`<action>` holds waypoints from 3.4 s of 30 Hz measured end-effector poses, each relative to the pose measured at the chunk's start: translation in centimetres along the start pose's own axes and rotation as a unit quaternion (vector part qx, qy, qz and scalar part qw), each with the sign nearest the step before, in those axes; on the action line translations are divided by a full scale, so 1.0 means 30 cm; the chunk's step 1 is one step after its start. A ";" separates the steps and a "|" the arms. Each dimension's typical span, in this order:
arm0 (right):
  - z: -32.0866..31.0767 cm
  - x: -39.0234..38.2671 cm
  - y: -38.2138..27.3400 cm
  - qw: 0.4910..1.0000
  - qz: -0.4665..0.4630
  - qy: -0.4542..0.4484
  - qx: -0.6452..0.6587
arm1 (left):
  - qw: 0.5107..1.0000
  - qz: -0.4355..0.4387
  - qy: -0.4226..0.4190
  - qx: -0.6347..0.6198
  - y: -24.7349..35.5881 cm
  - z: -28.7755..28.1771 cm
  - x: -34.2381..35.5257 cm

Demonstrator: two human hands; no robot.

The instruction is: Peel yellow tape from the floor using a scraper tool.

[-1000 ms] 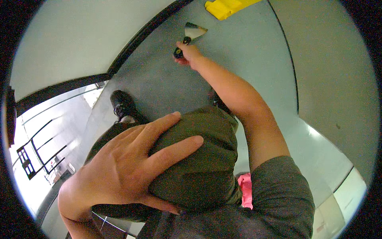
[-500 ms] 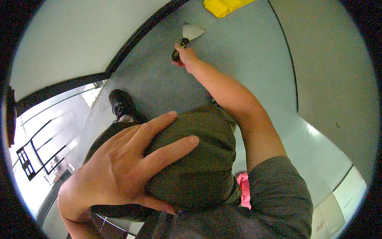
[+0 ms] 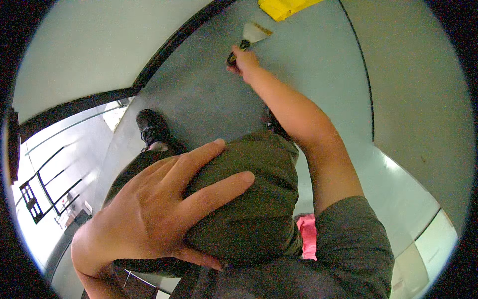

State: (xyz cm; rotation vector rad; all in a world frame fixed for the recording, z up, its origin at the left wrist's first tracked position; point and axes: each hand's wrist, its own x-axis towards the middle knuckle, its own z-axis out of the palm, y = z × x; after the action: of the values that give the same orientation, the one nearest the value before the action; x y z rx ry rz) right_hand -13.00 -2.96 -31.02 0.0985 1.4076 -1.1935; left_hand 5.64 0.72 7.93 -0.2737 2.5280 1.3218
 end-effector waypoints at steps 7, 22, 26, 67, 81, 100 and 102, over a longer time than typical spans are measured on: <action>-0.087 0.148 -0.145 0.996 -0.085 -0.023 0.010 | 1.000 0.021 0.010 -0.003 -0.002 0.004 0.017; -0.005 0.211 -0.370 0.986 -0.114 -0.102 0.072 | 1.000 -0.005 -0.011 -0.004 0.011 -0.030 0.023; 0.053 0.277 -0.320 0.970 -0.081 -0.026 0.228 | 1.000 0.008 0.021 0.003 -0.033 0.007 0.006; -0.120 -0.004 -0.162 0.992 -0.060 -0.013 -0.106 | 1.000 0.011 0.013 0.009 0.000 0.001 0.004; 0.086 -0.031 -0.084 0.999 -0.029 -0.031 -0.013 | 1.000 -0.005 -0.005 -0.003 -0.023 -0.005 0.012; -0.009 0.153 -0.427 0.992 -0.036 0.031 0.119 | 1.000 0.005 0.017 0.021 -0.009 -0.008 -0.002; 0.051 0.116 -0.367 0.991 -0.062 0.047 0.109 | 1.000 -0.010 0.015 0.025 -0.001 -0.011 -0.001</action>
State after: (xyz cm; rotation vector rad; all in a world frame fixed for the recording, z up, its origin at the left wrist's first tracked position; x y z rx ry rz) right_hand -20.29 -11.11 -26.99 0.2259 1.3761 -1.4612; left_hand 5.64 0.45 8.10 -0.3101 2.5710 1.2549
